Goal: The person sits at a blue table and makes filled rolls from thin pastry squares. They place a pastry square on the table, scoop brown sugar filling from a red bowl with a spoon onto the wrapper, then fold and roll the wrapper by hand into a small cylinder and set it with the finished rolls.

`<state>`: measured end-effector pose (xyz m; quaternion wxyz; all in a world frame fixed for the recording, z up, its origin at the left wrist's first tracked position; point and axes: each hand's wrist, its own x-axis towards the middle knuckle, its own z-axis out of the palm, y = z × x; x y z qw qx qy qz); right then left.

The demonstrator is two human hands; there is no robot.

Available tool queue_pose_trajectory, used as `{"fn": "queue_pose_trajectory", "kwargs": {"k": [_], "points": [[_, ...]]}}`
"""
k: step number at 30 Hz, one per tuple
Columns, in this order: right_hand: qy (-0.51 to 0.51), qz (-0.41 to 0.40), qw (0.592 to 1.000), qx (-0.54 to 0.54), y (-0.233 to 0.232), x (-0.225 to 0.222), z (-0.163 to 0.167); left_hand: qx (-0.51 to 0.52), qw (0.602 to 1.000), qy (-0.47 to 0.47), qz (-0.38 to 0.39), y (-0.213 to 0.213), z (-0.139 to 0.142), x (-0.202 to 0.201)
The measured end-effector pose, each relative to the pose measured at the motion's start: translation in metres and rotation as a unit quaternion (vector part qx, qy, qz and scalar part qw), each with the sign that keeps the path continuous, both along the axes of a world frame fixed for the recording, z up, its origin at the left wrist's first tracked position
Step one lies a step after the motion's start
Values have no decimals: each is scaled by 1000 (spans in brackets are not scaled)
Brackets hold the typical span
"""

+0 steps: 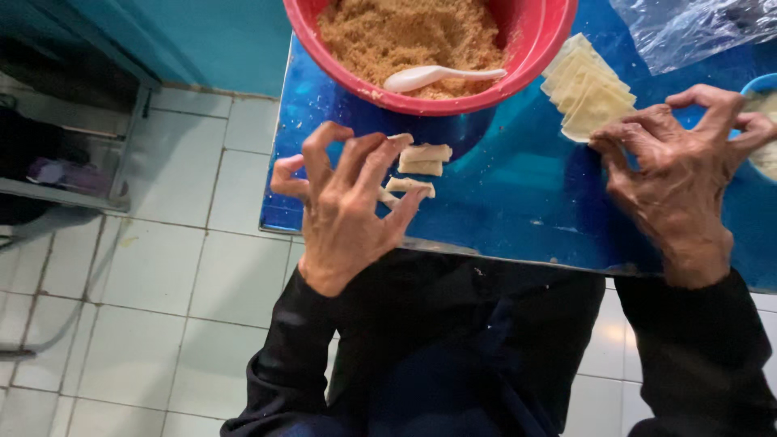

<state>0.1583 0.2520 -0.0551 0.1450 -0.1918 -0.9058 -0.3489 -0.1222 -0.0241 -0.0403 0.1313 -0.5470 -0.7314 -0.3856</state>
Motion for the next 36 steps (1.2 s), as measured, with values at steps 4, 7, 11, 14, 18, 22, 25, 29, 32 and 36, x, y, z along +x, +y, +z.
{"fn": "queue_pose_trajectory", "kwargs": {"k": [4, 7, 11, 14, 18, 22, 25, 29, 32, 36], "points": [[41, 2, 996, -77, 7, -6, -3, 4, 997, 44, -62, 21, 6, 27], [86, 8, 986, -143, 15, -6, -3, -20, 987, 29, -158, 52, 4, 50], [136, 31, 970, -198, 26, -8, -5, -64, 979, 107, -164, 100, -3, 73], [169, 52, 966, -190, 33, -10, -4, -85, 975, 141, -149, 117, -8, 82], [211, 82, 957, -183, 50, -12, 6, -120, 972, 129, -152, 118, -10, 80], [225, 85, 956, -169, 63, -19, 17, -122, 973, 118, -157, 104, -7, 73], [220, 81, 958, -164, 60, -25, 28, -110, 977, 105, -152, 88, -4, 64], [188, 78, 968, -147, 41, -35, 52, -84, 984, 82, -137, 68, 1, 50], [150, 81, 978, -121, 16, -44, 69, -64, 987, 77, -125, 49, 6, 43], [91, 96, 986, -102, -43, -55, 74, -45, 992, 58, -102, 26, 7, 41]]}}
